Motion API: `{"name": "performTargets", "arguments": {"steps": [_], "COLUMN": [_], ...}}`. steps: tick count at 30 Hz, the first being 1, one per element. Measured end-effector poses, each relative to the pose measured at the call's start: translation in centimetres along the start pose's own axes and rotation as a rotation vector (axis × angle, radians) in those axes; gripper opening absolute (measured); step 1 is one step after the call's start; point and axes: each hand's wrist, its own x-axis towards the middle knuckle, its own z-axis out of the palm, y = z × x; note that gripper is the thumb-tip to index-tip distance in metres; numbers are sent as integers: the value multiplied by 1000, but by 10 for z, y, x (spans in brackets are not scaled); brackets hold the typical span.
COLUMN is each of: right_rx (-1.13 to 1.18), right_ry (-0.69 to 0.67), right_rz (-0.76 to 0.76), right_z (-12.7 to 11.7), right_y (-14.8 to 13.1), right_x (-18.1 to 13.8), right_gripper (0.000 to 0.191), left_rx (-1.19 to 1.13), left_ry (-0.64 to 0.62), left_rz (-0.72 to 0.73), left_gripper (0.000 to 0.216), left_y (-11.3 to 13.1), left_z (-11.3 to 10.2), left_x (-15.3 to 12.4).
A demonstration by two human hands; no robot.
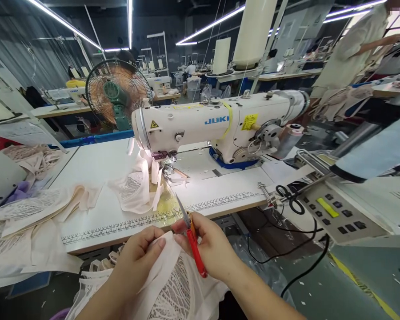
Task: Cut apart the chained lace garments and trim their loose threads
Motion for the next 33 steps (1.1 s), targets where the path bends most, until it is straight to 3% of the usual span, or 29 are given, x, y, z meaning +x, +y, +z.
{"name": "performTargets", "arguments": {"steps": [6, 13, 18, 24, 28, 33], "right_rx": [-70, -54, -29, -57, -161, -196], "right_ry": [-13, -16, 2, -63, -186, -324], "right_rz": [-7, 3, 8, -83, -54, -56], "right_z": [4, 4, 6, 1, -7, -6], "right_y": [-9, -8, -2, 5, -6, -18], "right_x": [10, 11, 11, 6, 6, 9], "right_gripper": [16, 17, 15, 11, 15, 18], "left_rx": [348, 479, 111, -401, -411, -387], "left_ry": [-49, -215, -76, 263, 336, 330], "left_rz": [80, 42, -69, 28, 79, 137], "left_gripper": [18, 13, 10, 33, 38, 36], "left_y": [12, 16, 2, -9, -9, -10], "left_z": [-12, -55, -59, -30, -16, -8], "left_x": [1, -10, -16, -19, -23, -22]}}
